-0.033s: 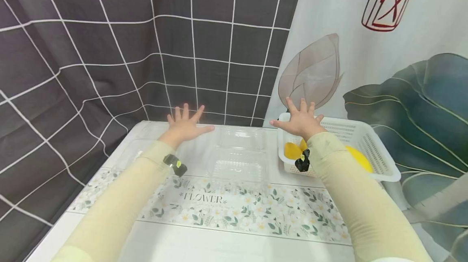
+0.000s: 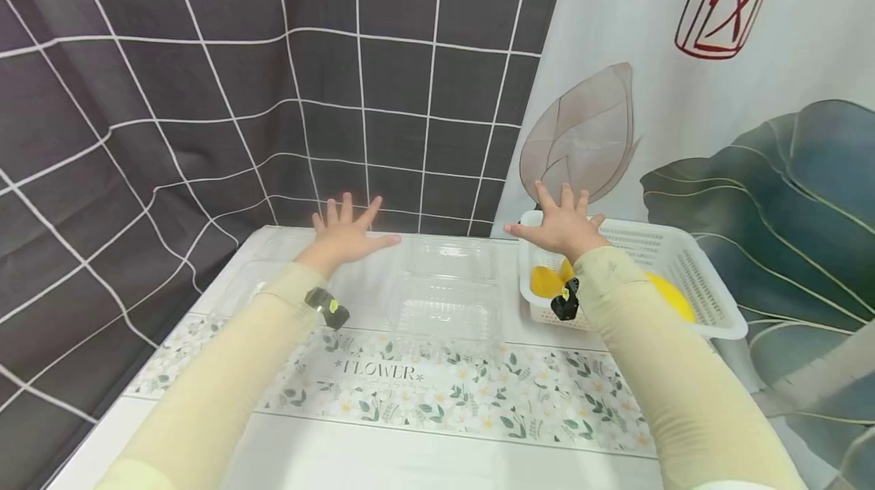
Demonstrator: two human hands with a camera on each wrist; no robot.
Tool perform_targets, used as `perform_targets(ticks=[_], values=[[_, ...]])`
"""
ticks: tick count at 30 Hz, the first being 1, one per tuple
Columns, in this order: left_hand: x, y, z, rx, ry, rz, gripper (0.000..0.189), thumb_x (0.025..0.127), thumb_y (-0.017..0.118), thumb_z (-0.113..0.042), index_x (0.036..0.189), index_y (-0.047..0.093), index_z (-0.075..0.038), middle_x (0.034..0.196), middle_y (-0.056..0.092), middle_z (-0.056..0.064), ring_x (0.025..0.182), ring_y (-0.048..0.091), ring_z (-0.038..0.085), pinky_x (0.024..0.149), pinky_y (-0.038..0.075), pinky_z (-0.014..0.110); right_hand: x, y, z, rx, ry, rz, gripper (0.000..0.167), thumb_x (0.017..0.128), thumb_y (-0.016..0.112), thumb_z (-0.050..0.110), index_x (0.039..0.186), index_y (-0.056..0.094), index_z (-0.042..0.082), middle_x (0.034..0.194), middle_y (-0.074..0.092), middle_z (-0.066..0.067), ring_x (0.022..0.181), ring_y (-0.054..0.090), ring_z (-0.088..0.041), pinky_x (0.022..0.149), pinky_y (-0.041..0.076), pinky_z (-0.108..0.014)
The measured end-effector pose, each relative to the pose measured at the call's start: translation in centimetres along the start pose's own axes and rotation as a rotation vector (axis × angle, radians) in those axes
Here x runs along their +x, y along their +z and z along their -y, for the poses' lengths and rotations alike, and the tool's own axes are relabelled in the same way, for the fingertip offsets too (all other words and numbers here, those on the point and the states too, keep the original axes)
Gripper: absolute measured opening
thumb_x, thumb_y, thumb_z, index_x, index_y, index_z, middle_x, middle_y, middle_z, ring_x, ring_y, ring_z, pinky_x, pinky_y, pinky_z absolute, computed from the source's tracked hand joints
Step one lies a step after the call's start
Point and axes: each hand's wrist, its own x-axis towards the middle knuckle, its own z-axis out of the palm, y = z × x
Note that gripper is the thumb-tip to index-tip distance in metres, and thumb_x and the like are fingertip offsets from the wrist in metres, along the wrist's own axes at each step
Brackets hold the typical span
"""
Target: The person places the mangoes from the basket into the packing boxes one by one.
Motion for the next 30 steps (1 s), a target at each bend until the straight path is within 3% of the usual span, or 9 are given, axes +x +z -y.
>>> perform_targets(ticks=[6,9,14,19,21,25,30], values=[[-0.4,0.0,-0.3,-0.039,0.011,0.014,0.101,0.085,0.041,-0.086,0.163,-0.001,-0.037,0.164,-0.021,0.025,0.147,-0.023,0.049,0.118,-0.012,0.068,-0.1,0.9,-0.7,0.009,-0.001,0.015,0.11,0.089,0.049,0.078,0.163,-0.006,0.019,0.159,-0.013,-0.039,0.141,-0.017,-0.065,0.1,-0.007,-0.088],[-0.6,0.5,-0.6,-0.089,0.016,0.006,0.099,0.087,0.037,-0.085,0.163,-0.001,-0.035,0.164,-0.018,0.027,0.148,-0.02,0.049,0.121,-0.008,0.064,0.0,1.3,-1.2,0.085,0.006,0.016,0.109,0.091,0.047,0.076,0.162,-0.008,0.014,0.16,-0.012,-0.038,0.144,-0.013,-0.062,0.106,0.001,-0.085],[-0.9,2.5,-1.2,-0.236,0.023,-0.023,0.093,0.091,0.031,-0.083,0.163,-0.004,-0.035,0.165,-0.01,0.029,0.151,-0.008,0.05,0.123,0.005,0.063,-0.1,1.4,-2.0,0.344,0.045,0.064,0.105,0.094,0.032,0.079,0.161,-0.014,0.013,0.163,-0.017,-0.029,0.148,-0.012,-0.055,0.112,0.004,-0.079],[-1.6,4.4,-2.1,-0.46,0.024,-0.005,0.088,0.093,0.029,-0.08,0.163,-0.002,-0.037,0.167,-0.003,0.025,0.152,0.0,0.049,0.116,0.012,0.074,-0.4,1.6,-2.7,0.562,0.116,0.197,0.108,0.084,0.015,0.09,0.16,-0.019,0.02,0.165,-0.022,-0.018,0.149,-0.008,-0.054,0.11,0.019,-0.079],[-2.0,5.0,-2.5,-0.535,0.021,-0.018,0.084,0.095,0.03,-0.077,0.163,0.001,-0.037,0.168,0.001,0.022,0.153,0.004,0.047,0.114,0.014,0.076,-0.5,1.7,-3.0,0.604,0.138,0.228,0.11,0.082,0.013,0.092,0.16,-0.019,0.022,0.165,-0.022,-0.019,0.148,-0.004,-0.056,0.108,0.027,-0.077],[-2.9,6.5,-2.9,-0.615,0.042,-0.061,0.078,0.098,0.029,-0.071,0.164,0.006,-0.035,0.168,0.011,0.019,0.153,0.013,0.044,0.113,0.019,0.076,-0.6,1.9,-3.4,0.653,0.157,0.253,0.111,0.081,0.011,0.093,0.159,-0.021,0.02,0.163,-0.021,-0.026,0.145,-0.002,-0.061,0.104,0.03,-0.079],[-4.1,8.4,-2.7,-0.685,0.046,-0.064,0.076,0.1,0.028,-0.066,0.164,0.012,-0.029,0.167,0.015,0.021,0.151,0.017,0.046,0.114,0.019,0.075,-0.4,2.7,-3.6,0.665,0.149,0.299,0.109,0.082,0.01,0.092,0.16,-0.019,0.023,0.163,-0.019,-0.029,0.143,0.0,-0.064,0.101,0.032,-0.08]])
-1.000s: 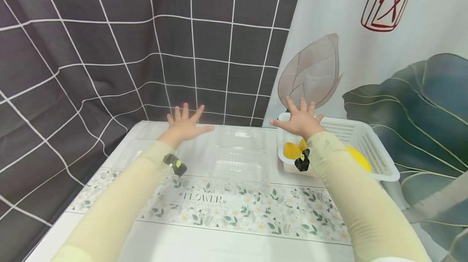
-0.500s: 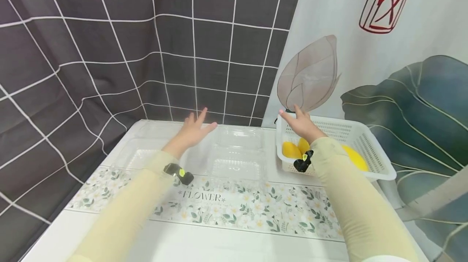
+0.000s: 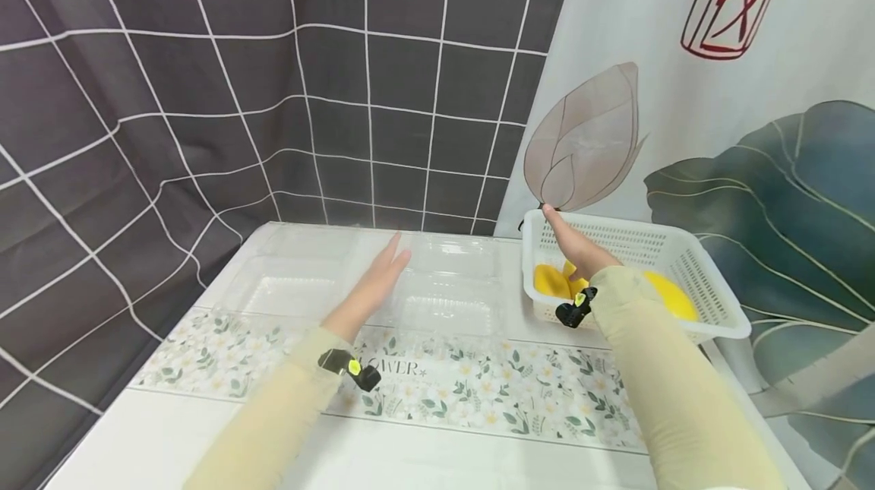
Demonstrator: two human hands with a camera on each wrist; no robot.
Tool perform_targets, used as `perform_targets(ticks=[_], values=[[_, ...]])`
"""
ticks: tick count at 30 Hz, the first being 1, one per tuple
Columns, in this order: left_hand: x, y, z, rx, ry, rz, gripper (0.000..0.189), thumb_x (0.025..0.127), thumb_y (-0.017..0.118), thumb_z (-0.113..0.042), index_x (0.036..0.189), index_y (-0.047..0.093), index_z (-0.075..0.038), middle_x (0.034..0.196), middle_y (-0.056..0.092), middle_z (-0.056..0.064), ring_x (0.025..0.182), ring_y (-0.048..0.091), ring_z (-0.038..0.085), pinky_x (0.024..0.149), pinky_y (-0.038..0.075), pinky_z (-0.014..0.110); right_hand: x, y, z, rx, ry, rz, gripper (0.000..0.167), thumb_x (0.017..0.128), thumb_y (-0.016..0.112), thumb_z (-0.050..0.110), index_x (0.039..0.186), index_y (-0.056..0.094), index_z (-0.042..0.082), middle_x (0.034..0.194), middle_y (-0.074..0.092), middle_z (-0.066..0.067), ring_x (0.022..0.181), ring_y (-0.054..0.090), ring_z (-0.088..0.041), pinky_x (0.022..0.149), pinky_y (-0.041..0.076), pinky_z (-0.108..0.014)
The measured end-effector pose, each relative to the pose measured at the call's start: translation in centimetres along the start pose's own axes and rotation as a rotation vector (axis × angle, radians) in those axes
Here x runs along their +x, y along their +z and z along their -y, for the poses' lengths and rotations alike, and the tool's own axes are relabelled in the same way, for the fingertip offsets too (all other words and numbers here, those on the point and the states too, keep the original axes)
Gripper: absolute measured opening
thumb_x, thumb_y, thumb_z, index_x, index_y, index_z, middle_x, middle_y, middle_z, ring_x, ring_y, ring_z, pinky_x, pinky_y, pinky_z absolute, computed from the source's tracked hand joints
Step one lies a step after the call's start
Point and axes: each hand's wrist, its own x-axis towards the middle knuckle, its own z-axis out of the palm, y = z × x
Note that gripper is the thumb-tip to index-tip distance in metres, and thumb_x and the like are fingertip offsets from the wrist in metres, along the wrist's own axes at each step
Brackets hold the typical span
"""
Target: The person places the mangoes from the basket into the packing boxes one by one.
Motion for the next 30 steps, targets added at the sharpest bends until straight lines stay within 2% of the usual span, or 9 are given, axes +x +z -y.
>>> perform_targets(ticks=[7,14,16,20,22,26,30], values=[[-1.0,1.3,1.8,-0.125,-0.009,-0.02,0.074,0.102,0.028,-0.063,0.164,0.014,-0.025,0.168,0.019,0.012,0.153,0.019,0.037,0.12,0.018,0.065,0.2,0.0,-0.9,0.012,0.026,0.022,0.108,0.082,0.012,0.092,0.16,-0.019,0.024,0.163,-0.019,-0.028,0.142,0.001,-0.066,0.097,0.035,-0.081],[-1.8,2.1,3.5,-0.353,0.015,-0.006,0.065,0.107,0.022,-0.054,0.164,0.01,-0.026,0.17,0.01,0.007,0.154,0.014,0.037,0.121,0.012,0.065,0.4,0.5,-1.9,0.014,0.086,0.054,0.11,0.084,0.015,0.091,0.16,-0.017,0.018,0.161,-0.014,-0.034,0.144,0.001,-0.064,0.095,0.042,-0.077],[-2.0,2.3,4.0,-0.436,0.026,-0.013,0.064,0.108,0.02,-0.052,0.165,0.005,-0.026,0.17,0.007,0.011,0.153,0.013,0.04,0.121,0.013,0.065,0.5,0.8,-2.1,0.005,0.102,0.053,0.113,0.082,0.016,0.092,0.161,-0.016,0.018,0.162,-0.012,-0.034,0.144,0.002,-0.064,0.096,0.043,-0.076],[-2.2,2.9,4.9,-0.621,0.029,-0.019,0.065,0.108,0.022,-0.054,0.163,-0.003,-0.033,0.168,0.011,0.017,0.152,0.016,0.043,0.122,0.015,0.062,0.7,1.1,-2.6,-0.002,0.125,0.051,0.112,0.081,0.017,0.093,0.161,-0.014,0.021,0.163,-0.009,-0.032,0.145,0.003,-0.062,0.101,0.037,-0.077],[-2.3,3.2,5.2,-0.692,0.047,-0.011,0.065,0.108,0.022,-0.055,0.163,-0.006,-0.034,0.167,0.013,0.021,0.151,0.016,0.045,0.123,0.011,0.061,0.8,1.1,-2.9,0.01,0.14,0.051,0.113,0.08,0.018,0.094,0.161,-0.015,0.023,0.164,-0.009,-0.031,0.145,0.002,-0.061,0.103,0.034,-0.077],[-2.4,3.7,5.7,-0.774,0.081,0.008,0.064,0.107,0.017,-0.054,0.162,-0.011,-0.035,0.167,0.01,0.021,0.153,0.011,0.045,0.123,0.004,0.06,1.1,1.1,-3.3,0.027,0.148,0.061,0.116,0.077,0.021,0.096,0.16,-0.017,0.025,0.164,-0.01,-0.03,0.146,-0.001,-0.06,0.104,0.031,-0.078],[-2.7,4.1,6.3,-0.839,0.081,0.018,0.063,0.107,0.013,-0.053,0.161,-0.014,-0.036,0.169,0.008,0.018,0.154,0.007,0.042,0.123,-0.001,0.062,1.4,1.2,-3.6,0.04,0.145,0.068,0.117,0.076,0.021,0.097,0.161,-0.016,0.026,0.164,-0.01,-0.03,0.146,-0.003,-0.06,0.106,0.026,-0.08]])
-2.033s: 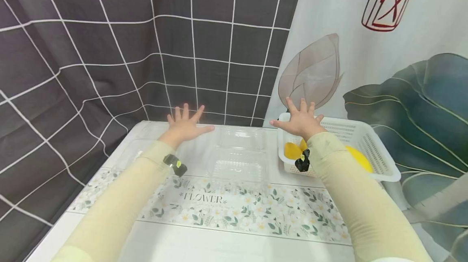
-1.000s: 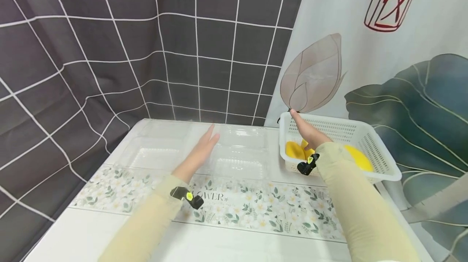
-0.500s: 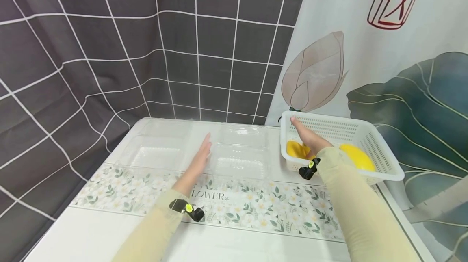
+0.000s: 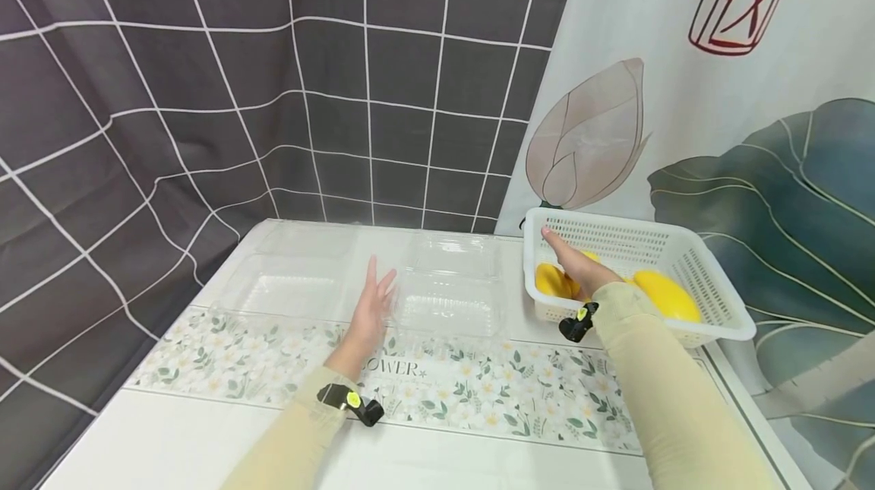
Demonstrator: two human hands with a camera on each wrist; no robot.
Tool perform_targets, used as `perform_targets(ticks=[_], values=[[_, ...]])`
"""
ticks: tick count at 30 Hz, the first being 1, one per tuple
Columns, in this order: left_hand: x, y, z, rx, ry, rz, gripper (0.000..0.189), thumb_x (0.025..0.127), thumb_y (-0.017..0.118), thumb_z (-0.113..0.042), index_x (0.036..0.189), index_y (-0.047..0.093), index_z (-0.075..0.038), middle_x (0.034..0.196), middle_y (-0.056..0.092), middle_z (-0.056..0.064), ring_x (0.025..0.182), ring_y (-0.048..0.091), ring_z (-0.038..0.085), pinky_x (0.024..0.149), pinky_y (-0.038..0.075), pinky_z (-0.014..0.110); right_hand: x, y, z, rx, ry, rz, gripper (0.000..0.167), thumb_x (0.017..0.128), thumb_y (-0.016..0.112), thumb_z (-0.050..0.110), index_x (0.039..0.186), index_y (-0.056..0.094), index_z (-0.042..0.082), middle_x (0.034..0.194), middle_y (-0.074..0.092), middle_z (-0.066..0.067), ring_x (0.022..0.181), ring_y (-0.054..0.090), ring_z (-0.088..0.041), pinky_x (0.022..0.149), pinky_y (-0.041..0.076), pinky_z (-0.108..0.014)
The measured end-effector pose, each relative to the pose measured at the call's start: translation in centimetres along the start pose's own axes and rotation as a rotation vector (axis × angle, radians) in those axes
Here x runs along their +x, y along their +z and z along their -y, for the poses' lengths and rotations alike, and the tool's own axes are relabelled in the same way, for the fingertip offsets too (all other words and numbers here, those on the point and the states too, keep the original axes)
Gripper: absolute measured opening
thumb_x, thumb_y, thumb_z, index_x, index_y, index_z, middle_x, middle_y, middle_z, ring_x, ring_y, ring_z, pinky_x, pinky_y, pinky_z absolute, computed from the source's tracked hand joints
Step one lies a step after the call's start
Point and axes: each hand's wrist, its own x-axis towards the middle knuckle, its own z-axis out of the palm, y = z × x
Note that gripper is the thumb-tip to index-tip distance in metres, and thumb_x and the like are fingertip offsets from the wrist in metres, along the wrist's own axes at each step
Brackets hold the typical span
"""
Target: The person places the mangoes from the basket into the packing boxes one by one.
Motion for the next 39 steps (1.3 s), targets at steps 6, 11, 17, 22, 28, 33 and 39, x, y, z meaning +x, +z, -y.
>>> perform_targets(ticks=[6,11,17,22,28,33,39], values=[[-0.3,-0.2,0.7,-0.118,-0.006,0.012,0.066,0.107,0.023,-0.051,0.16,-0.014,-0.04,0.169,0.007,0.016,0.155,0.004,0.039,0.122,-0.004,0.062,0.3,0.5,-0.6,0.043,-0.01,0.012,0.11,0.081,0.02,0.094,0.163,-0.009,0.026,0.164,-0.01,-0.029,0.148,-0.005,-0.057,0.113,0.015,-0.077],[-0.4,0.0,0.9,-0.036,-0.068,-0.008,0.068,0.109,0.033,-0.038,0.16,-0.012,-0.044,0.17,0.011,0.009,0.155,0.006,0.035,0.122,-0.003,0.064,0.5,0.8,-1.1,0.039,-0.007,0.009,0.109,0.085,0.021,0.091,0.162,-0.011,0.021,0.164,-0.01,-0.029,0.148,-0.006,-0.056,0.117,0.007,-0.073],[-0.7,0.0,0.9,0.126,-0.112,-0.006,0.069,0.108,0.039,-0.042,0.156,-0.009,-0.055,0.169,0.017,0.001,0.155,0.013,0.033,0.121,0.0,0.065,0.5,1.0,-1.2,-0.006,0.015,-0.013,0.12,0.084,0.026,0.09,0.16,-0.012,0.005,0.164,-0.009,-0.03,0.149,-0.003,-0.054,0.118,0.007,-0.07],[-0.9,-0.2,1.2,0.189,-0.118,0.028,0.067,0.109,0.036,-0.044,0.157,-0.011,-0.052,0.169,0.016,0.0,0.154,0.017,0.032,0.122,0.003,0.064,1.2,1.1,-1.7,0.005,0.003,-0.019,0.106,0.095,0.031,0.078,0.161,-0.005,0.003,0.165,-0.001,-0.029,0.149,0.01,-0.05,0.119,0.012,-0.069],[-0.8,-0.2,1.4,0.171,-0.073,0.046,0.081,0.106,0.047,-0.039,0.16,-0.012,-0.043,0.169,0.016,0.009,0.154,0.016,0.033,0.124,0.011,0.055,2.1,1.1,-2.3,-0.076,-0.067,-0.007,0.072,0.108,0.044,0.024,0.162,-0.001,0.007,0.162,0.004,-0.035,0.146,0.017,-0.05,0.119,0.02,-0.065],[-0.8,-0.1,1.7,0.159,-0.046,0.055,0.083,0.107,0.048,-0.021,0.161,-0.013,-0.037,0.168,0.016,0.015,0.154,0.014,0.036,0.124,0.015,0.049,2.4,1.0,-2.4,-0.238,-0.101,0.012,0.09,0.095,0.063,0.016,0.162,0.004,0.004,0.161,0.009,-0.036,0.141,0.023,-0.05,0.116,0.024,-0.067],[-0.7,-0.3,1.9,0.207,0.006,0.078,0.086,0.105,0.047,-0.009,0.162,-0.014,-0.032,0.167,0.015,0.019,0.153,0.015,0.039,0.124,0.015,0.048,3.0,1.1,-2.7,-0.265,-0.107,0.009,0.095,0.088,0.067,0.012,0.162,0.008,0.005,0.159,0.019,-0.033,0.133,0.033,-0.045,0.108,0.04,-0.058]])
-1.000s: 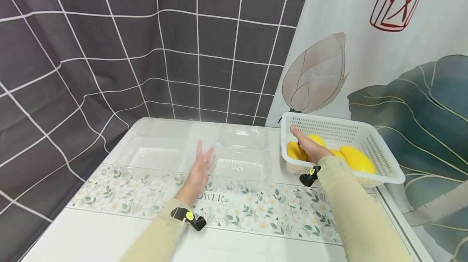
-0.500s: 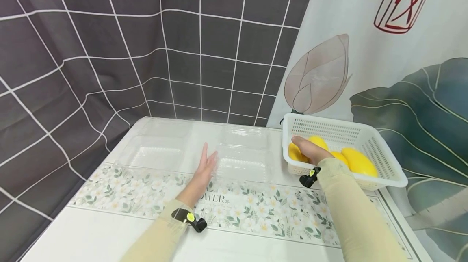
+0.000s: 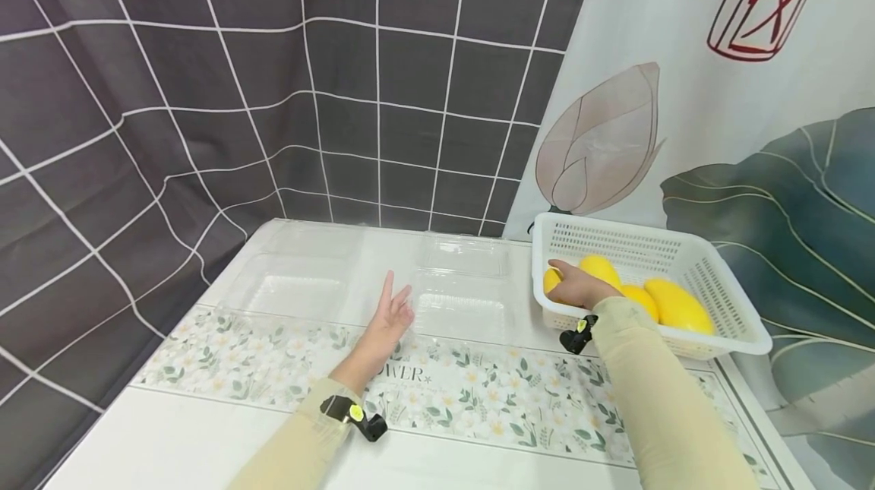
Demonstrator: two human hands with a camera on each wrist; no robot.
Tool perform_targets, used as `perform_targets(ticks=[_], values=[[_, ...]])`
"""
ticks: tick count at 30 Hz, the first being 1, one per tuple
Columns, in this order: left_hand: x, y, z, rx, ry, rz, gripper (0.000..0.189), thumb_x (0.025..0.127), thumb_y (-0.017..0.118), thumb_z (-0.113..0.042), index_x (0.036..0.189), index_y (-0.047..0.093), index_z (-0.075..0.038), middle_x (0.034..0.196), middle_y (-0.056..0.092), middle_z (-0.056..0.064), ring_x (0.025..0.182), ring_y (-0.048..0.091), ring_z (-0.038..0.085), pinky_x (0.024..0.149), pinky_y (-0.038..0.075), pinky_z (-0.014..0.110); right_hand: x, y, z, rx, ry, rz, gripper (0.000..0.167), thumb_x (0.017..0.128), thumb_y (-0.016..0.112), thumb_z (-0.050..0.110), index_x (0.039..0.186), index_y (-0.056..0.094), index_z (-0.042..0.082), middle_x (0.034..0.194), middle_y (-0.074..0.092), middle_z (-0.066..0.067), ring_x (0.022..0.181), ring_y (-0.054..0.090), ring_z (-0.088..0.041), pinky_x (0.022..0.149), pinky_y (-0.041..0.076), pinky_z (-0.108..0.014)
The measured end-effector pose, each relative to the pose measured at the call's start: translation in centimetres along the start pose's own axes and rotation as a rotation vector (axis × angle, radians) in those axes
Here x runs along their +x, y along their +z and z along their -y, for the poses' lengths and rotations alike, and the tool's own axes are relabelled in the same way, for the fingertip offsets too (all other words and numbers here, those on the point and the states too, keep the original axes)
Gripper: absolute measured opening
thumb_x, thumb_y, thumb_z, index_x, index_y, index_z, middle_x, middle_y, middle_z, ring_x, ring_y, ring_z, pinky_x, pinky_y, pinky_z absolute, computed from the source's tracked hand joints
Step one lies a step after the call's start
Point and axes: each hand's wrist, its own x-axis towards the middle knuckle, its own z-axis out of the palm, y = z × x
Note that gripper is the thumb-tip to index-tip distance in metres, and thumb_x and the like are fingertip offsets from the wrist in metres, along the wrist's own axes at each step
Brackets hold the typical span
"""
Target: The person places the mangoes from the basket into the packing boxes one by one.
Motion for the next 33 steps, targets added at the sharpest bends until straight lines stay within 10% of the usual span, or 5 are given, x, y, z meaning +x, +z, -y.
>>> perform_targets(ticks=[10,24,33], values=[[-0.1,-0.2,0.0,0.025,0.026,-0.008,0.086,0.105,0.046,-0.005,0.162,-0.014,-0.029,0.167,0.016,0.017,0.152,0.016,0.041,0.124,0.016,0.048,-1.1,-0.4,1.6,0.184,-0.005,-0.034,0.095,0.092,0.067,0.01,0.163,0.003,0.01,0.149,0.03,-0.035,0.116,0.048,-0.041,0.082,0.056,-0.037],[-0.1,0.0,0.1,0.043,0.047,-0.019,0.086,0.105,0.048,-0.008,0.162,-0.014,-0.023,0.167,0.019,0.018,0.151,0.019,0.043,0.124,0.017,0.05,-2.4,-1.9,5.2,0.074,-0.093,-0.216,0.095,0.091,0.069,0.013,0.163,0.008,0.01,0.159,0.018,-0.034,0.13,0.036,-0.048,0.108,0.036,-0.068],[-0.1,0.2,-0.1,0.035,0.037,-0.019,0.087,0.104,0.049,-0.01,0.162,-0.012,-0.028,0.167,0.02,0.016,0.151,0.021,0.043,0.124,0.019,0.05,-2.6,-0.3,8.4,0.126,-0.229,-0.312,0.092,0.087,0.07,0.002,0.162,0.017,0.013,0.16,0.026,-0.024,0.135,0.038,-0.048,0.108,0.042,-0.062]])
